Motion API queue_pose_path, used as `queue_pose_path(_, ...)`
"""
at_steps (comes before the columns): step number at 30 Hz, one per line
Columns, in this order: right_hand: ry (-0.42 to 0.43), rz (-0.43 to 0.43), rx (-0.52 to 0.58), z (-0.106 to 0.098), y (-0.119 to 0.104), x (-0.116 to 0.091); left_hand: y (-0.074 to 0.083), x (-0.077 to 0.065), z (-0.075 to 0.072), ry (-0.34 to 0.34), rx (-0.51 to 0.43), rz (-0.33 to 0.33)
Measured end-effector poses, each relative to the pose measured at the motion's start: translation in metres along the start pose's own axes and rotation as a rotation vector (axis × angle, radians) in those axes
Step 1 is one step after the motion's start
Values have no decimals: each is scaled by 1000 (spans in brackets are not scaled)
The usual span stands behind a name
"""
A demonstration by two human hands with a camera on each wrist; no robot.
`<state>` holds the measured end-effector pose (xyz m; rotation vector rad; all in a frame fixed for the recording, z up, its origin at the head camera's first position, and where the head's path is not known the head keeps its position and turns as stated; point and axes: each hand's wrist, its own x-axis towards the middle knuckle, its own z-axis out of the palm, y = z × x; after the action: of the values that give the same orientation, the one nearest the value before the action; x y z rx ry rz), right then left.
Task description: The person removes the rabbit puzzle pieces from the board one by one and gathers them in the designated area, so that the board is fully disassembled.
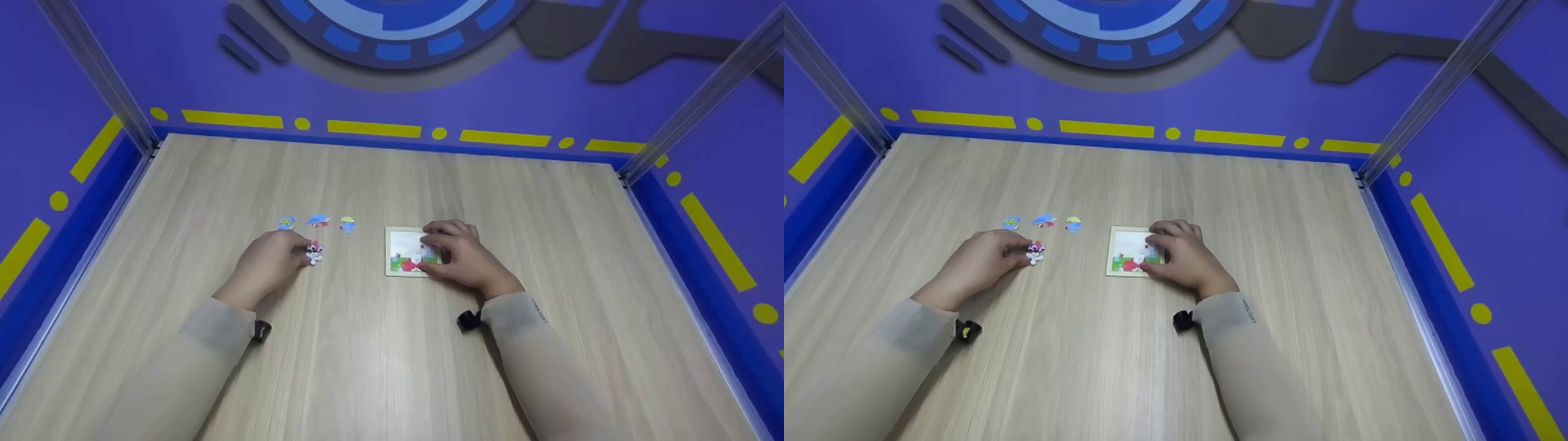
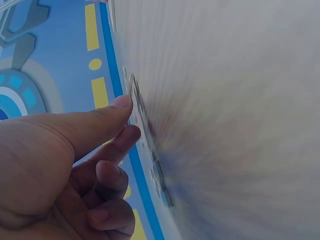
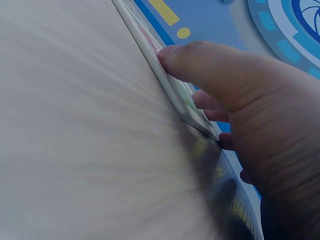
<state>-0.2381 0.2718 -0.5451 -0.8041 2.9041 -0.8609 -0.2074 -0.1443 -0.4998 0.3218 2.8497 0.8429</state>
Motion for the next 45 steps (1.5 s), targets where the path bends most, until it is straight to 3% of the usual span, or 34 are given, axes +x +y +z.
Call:
queue_pose_path(19,-9,1,-1,-1,-1,1,-1,-2,-2,2,72,-2)
queue_pose_path(26,-6,-8,3,0,-1,0,6,-3,-4,41,54,36)
queue_pose_path(36,-1,7,19,-2,0,3,51,-1,-8,97,-35,98)
queue_pose_path(45,9,66,5,-5,7,-2,97,12,12,108,-104,135)
